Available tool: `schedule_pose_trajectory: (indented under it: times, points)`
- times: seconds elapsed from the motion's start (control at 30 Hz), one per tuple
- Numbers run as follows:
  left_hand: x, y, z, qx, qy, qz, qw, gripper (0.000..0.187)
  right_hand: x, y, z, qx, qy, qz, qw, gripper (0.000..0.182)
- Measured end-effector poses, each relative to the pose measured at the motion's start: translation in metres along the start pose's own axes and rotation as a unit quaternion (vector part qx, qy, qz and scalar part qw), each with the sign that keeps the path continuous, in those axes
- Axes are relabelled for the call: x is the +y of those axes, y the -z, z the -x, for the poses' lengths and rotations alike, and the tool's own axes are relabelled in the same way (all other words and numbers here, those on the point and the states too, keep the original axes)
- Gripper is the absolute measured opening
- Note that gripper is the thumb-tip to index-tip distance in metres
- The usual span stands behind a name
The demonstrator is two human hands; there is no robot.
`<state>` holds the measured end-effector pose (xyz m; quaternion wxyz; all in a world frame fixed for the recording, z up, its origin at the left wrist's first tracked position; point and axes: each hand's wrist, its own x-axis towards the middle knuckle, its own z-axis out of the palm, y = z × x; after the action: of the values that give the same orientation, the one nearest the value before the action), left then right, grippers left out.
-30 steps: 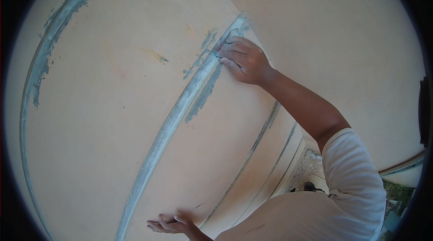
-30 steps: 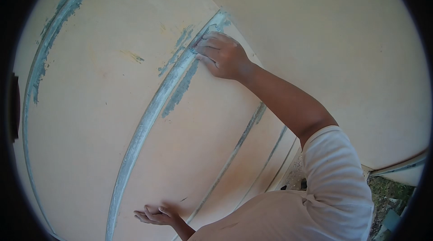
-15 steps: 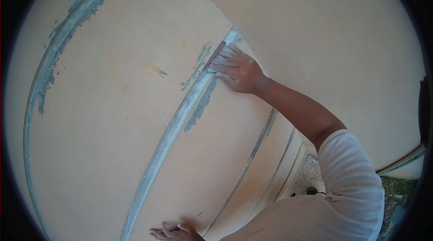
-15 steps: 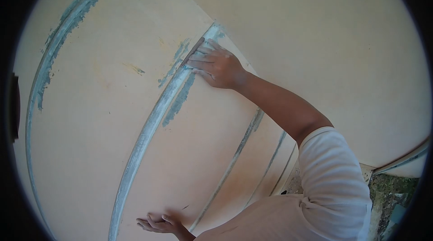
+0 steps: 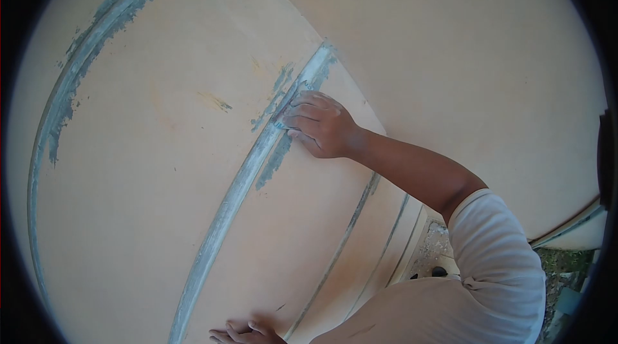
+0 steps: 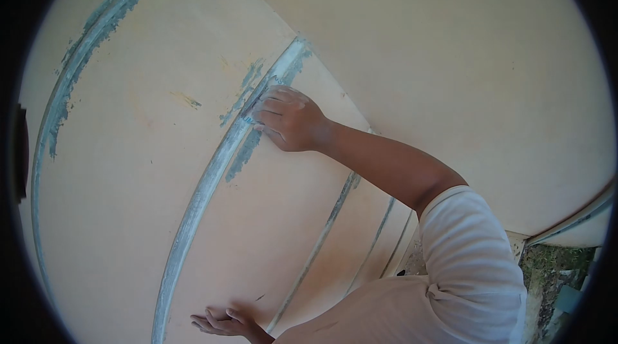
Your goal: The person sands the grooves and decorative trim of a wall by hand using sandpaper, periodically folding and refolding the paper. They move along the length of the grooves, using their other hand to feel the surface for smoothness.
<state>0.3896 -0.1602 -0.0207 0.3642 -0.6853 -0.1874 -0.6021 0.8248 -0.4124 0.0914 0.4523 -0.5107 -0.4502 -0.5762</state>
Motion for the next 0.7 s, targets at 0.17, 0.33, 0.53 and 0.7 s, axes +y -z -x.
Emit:
schedule_pose_trajectory:
  times: [0.17, 0.33, 0.53, 0.7]
  points:
    - [0.004, 0.003, -0.003, 0.008, 0.018, 0.01, 1.0, 0.051, 0.041, 0.002, 0.005, 0.008, -0.151, 0.018, 0.988, 0.011]
    - [0.001, 0.005, 0.002, -0.006, 0.026, -0.012, 1.0, 0.051, 0.026, 0.007, -0.005, -0.004, -0.04, 0.021, 0.999, 0.013]
    - [0.004, 0.005, -0.001, 0.005, 0.03, 0.013, 0.999, 0.051, 0.043, 0.013, -0.003, -0.019, -0.146, 0.031, 0.989, 0.011]
    - [0.003, 0.005, -0.003, -0.003, 0.021, -0.003, 1.0, 0.051, 0.07, 0.014, 0.004, 0.018, -0.14, 0.001, 0.99, 0.015]
